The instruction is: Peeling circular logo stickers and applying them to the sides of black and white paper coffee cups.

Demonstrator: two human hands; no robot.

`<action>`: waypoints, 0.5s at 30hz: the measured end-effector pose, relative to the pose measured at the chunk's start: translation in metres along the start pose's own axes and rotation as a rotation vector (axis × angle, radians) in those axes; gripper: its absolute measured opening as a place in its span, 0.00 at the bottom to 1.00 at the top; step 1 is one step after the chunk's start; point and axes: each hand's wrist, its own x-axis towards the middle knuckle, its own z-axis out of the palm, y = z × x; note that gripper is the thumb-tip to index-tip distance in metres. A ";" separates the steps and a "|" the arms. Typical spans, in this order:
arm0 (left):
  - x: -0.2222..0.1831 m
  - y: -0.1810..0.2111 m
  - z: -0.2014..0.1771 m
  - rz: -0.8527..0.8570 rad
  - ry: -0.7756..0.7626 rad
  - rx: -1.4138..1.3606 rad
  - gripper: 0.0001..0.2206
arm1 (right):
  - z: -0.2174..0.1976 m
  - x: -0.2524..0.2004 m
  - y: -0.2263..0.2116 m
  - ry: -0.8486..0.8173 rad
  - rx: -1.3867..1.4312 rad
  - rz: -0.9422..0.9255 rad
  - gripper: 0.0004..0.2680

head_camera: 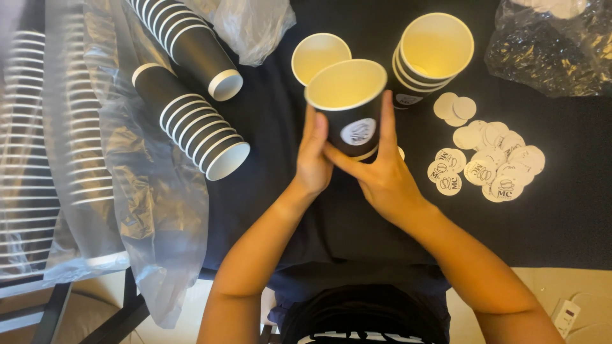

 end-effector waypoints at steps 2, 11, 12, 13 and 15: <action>-0.002 0.007 0.000 -0.011 0.125 -0.159 0.28 | -0.020 0.004 0.002 -0.186 0.300 -0.021 0.13; -0.004 0.046 0.014 0.289 -0.274 0.688 0.37 | -0.070 0.020 0.007 0.038 0.184 0.154 0.47; -0.004 0.046 0.016 0.295 -0.278 0.690 0.37 | -0.081 0.023 0.011 0.044 0.182 0.150 0.47; -0.003 0.047 0.017 0.333 -0.180 0.777 0.35 | -0.090 0.025 0.015 0.166 0.082 0.146 0.49; 0.001 0.043 0.016 0.380 -0.088 0.863 0.33 | -0.102 0.030 0.033 0.298 -0.020 0.137 0.50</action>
